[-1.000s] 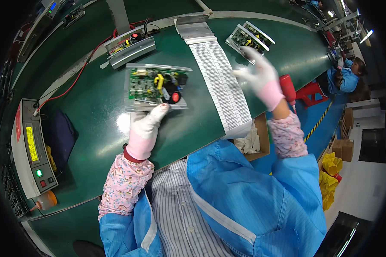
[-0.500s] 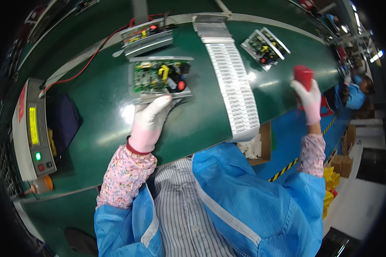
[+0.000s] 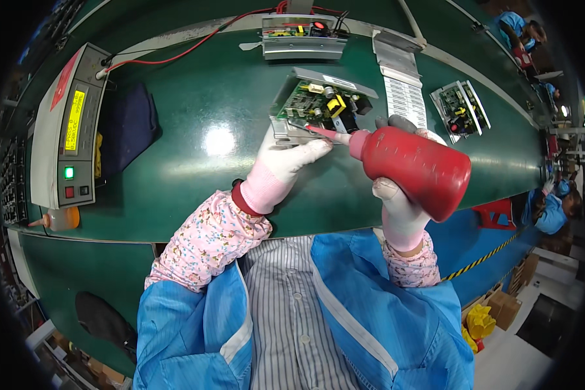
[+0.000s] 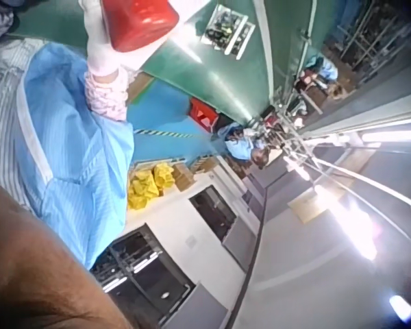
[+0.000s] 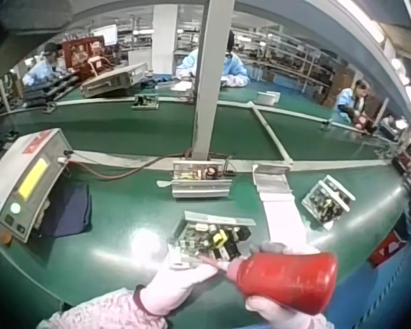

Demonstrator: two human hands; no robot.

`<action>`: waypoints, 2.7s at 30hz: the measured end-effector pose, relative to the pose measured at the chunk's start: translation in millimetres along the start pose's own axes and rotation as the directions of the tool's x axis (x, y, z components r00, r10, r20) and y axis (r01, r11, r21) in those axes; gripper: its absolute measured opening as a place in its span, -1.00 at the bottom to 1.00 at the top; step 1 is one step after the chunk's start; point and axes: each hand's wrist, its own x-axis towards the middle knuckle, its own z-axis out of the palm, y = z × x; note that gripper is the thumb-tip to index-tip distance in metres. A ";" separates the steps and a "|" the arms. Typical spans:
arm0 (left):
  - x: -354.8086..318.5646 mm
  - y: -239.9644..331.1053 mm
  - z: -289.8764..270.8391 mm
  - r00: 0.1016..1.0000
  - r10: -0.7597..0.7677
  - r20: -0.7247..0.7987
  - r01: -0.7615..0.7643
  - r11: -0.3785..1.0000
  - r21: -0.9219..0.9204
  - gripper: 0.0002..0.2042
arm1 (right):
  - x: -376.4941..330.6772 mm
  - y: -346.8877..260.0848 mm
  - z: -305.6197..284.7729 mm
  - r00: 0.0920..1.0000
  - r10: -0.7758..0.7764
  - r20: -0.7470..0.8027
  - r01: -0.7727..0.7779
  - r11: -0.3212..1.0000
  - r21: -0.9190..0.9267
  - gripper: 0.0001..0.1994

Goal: The person applies labels to electronic components, dispenses liquid onto the components using a squeeze bottle, and tests them with a testing device on an assembly line.

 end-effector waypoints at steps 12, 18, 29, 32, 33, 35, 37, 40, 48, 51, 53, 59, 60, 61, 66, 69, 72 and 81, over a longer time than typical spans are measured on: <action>1.0 -6.3 -0.6 1.000 0.020 0.014 -0.021 0.997 0.072 -0.74 | -8.1 16.8 -8.3 0.985 -0.169 0.030 0.171 0.957 -0.235 -0.18; 2.7 -7.2 -3.6 0.998 0.047 0.040 -0.050 0.994 0.096 -0.75 | -9.4 13.0 -12.6 0.997 -0.073 0.035 0.081 0.941 -0.330 -0.18; 1.5 -4.1 -0.4 0.999 0.032 0.019 -0.034 0.995 0.095 -0.74 | 0.0 4.4 5.0 0.982 0.108 -0.156 -0.083 0.984 0.160 -0.35; 1.1 -1.4 0.6 1.000 0.021 -0.008 -0.020 0.999 0.051 -0.57 | 14.0 -16.6 -9.1 0.896 0.408 -0.175 -0.211 0.740 0.639 -0.38; 1.1 -0.6 1.1 1.000 0.016 -0.016 -0.015 0.999 0.036 -0.50 | 17.5 -22.4 -13.9 0.819 0.567 -0.090 -0.200 0.429 0.881 -0.37; 4.2 2.6 4.9 1.000 0.006 -0.006 -0.007 0.997 -0.078 -0.53 | 12.3 -27.8 -26.3 0.818 0.564 -0.116 -0.189 0.453 0.871 -0.37; 6.6 6.6 8.3 1.000 -0.003 -0.003 0.002 0.956 -0.295 -0.58 | 2.4 -30.6 -37.4 0.813 0.563 -0.147 -0.180 0.484 0.856 -0.37; 8.1 3.5 5.5 1.000 -0.012 0.004 0.013 0.930 -0.367 -0.62 | -7.7 -23.0 -37.0 0.849 0.475 -0.233 -0.177 0.671 0.720 -0.38; 5.1 2.8 7.1 1.000 -0.004 0.016 0.008 0.965 -0.263 -0.64 | -18.8 -2.2 -20.0 0.950 0.085 -0.301 -0.094 0.996 -0.013 -0.29; 5.0 0.5 6.1 1.000 -0.005 -0.004 0.004 0.966 -0.259 -0.65 | -19.0 -1.0 -19.2 0.947 0.092 -0.309 -0.100 0.995 -0.011 -0.26; 4.7 -0.5 5.4 1.000 -0.006 -0.019 0.001 0.967 -0.255 -0.65 | -19.1 -0.8 -19.1 0.943 0.095 -0.319 -0.104 0.995 -0.011 -0.24; 4.1 -0.8 4.6 1.000 -0.007 -0.008 0.005 0.972 -0.235 -0.64 | -20.3 -3.4 -20.1 0.931 0.133 -0.340 -0.116 0.991 0.070 -0.24; 4.1 -0.6 4.5 1.000 -0.001 -0.001 0.001 0.970 -0.242 -0.64 | -23.1 -2.0 -20.9 0.932 0.129 -0.339 -0.118 0.992 0.053 -0.25; 4.0 -0.5 4.3 1.000 0.005 0.007 -0.003 0.969 -0.248 -0.64 | -26.2 0.0 -21.8 0.933 0.125 -0.339 -0.120 0.992 0.036 -0.25; 6.8 0.8 -0.4 0.998 0.022 0.051 -0.005 0.949 -0.316 -0.58 | -22.2 -5.0 -10.4 0.890 0.270 -0.369 -0.187 0.951 0.246 -0.28; 9.5 1.2 -5.6 0.997 0.032 0.075 -0.002 0.930 -0.368 -0.51 | -12.3 -12.3 -3.1 0.835 0.423 -0.352 -0.227 0.848 0.479 -0.29; 11.3 -0.3 -10.7 0.973 0.066 0.222 0.042 0.893 -0.449 -0.27 | -0.1 -19.0 -18.2 0.761 0.648 -0.025 -0.231 0.308 0.923 -0.31; 8.1 10.2 -5.1 0.963 0.082 0.258 -0.010 0.963 -0.270 0.11 | 8.4 -45.1 -46.8 0.894 0.436 -0.106 -0.065 0.360 0.931 -0.24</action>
